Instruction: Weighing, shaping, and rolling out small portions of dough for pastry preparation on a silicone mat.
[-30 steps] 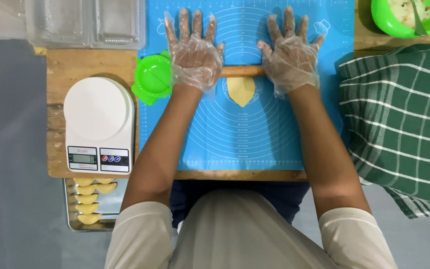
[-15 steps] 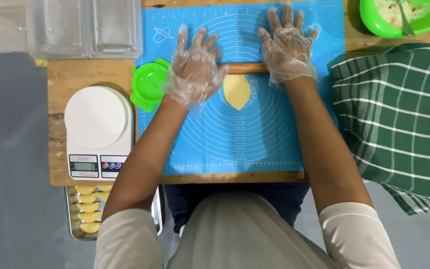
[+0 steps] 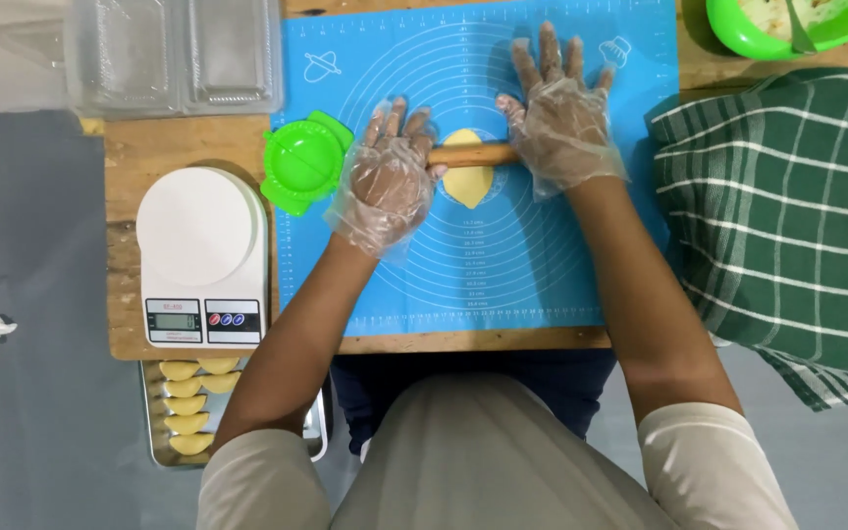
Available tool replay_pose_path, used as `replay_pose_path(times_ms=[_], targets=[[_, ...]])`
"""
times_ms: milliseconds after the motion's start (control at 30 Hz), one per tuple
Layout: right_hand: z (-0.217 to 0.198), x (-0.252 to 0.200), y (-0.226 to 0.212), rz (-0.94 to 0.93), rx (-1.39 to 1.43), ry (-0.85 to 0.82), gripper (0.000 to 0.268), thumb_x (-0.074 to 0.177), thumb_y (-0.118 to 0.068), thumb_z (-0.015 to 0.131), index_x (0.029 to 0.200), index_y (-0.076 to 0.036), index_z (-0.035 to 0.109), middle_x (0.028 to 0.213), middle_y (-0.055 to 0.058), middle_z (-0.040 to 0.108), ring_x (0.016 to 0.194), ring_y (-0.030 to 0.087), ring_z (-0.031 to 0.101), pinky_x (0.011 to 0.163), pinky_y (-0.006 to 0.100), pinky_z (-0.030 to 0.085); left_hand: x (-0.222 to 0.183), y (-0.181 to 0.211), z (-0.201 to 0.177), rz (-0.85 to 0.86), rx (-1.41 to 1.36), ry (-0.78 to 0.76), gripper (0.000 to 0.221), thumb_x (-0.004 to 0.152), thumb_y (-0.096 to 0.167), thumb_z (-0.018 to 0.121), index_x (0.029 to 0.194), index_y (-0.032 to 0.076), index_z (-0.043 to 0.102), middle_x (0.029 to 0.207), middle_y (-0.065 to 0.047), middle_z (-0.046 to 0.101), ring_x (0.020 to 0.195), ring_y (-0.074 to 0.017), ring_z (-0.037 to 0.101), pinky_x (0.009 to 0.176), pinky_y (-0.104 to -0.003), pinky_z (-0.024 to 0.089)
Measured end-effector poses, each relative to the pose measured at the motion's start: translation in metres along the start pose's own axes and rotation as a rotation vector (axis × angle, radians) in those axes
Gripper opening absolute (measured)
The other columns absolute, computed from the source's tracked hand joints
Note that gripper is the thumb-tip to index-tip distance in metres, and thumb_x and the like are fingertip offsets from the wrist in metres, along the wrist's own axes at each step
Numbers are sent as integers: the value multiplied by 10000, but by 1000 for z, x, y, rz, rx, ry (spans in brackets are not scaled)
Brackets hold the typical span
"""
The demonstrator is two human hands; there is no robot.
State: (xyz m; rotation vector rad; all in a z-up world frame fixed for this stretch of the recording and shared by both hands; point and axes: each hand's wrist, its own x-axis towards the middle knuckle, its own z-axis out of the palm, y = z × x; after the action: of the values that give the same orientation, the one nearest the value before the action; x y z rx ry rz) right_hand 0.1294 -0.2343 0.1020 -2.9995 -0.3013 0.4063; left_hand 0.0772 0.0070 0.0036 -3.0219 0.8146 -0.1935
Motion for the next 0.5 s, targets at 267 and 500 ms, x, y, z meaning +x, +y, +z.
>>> replay_pose_path(times_ms=[267, 500], targets=[[20, -35, 1, -64, -47, 93, 678, 1113, -544, 194, 1689, -213, 61, 1735, -17, -29, 1599, 360, 18, 1210, 735, 55, -23, 18, 13, -215, -155, 157, 505, 1097, 446, 374, 1320, 128, 696, 1462, -61, 606, 1440, -301, 441, 1235, -453, 238], [36, -62, 2, -120, 39, 194, 784, 1044, -632, 29, 1687, -201, 157, 1746, -19, 77, 1593, 376, 21, 1162, 775, -54, -51, 21, 10, -104, 76, 403, 503, 1140, 495, 406, 1564, 239, 492, 1598, 38, 477, 1508, -225, 357, 1269, -417, 186]])
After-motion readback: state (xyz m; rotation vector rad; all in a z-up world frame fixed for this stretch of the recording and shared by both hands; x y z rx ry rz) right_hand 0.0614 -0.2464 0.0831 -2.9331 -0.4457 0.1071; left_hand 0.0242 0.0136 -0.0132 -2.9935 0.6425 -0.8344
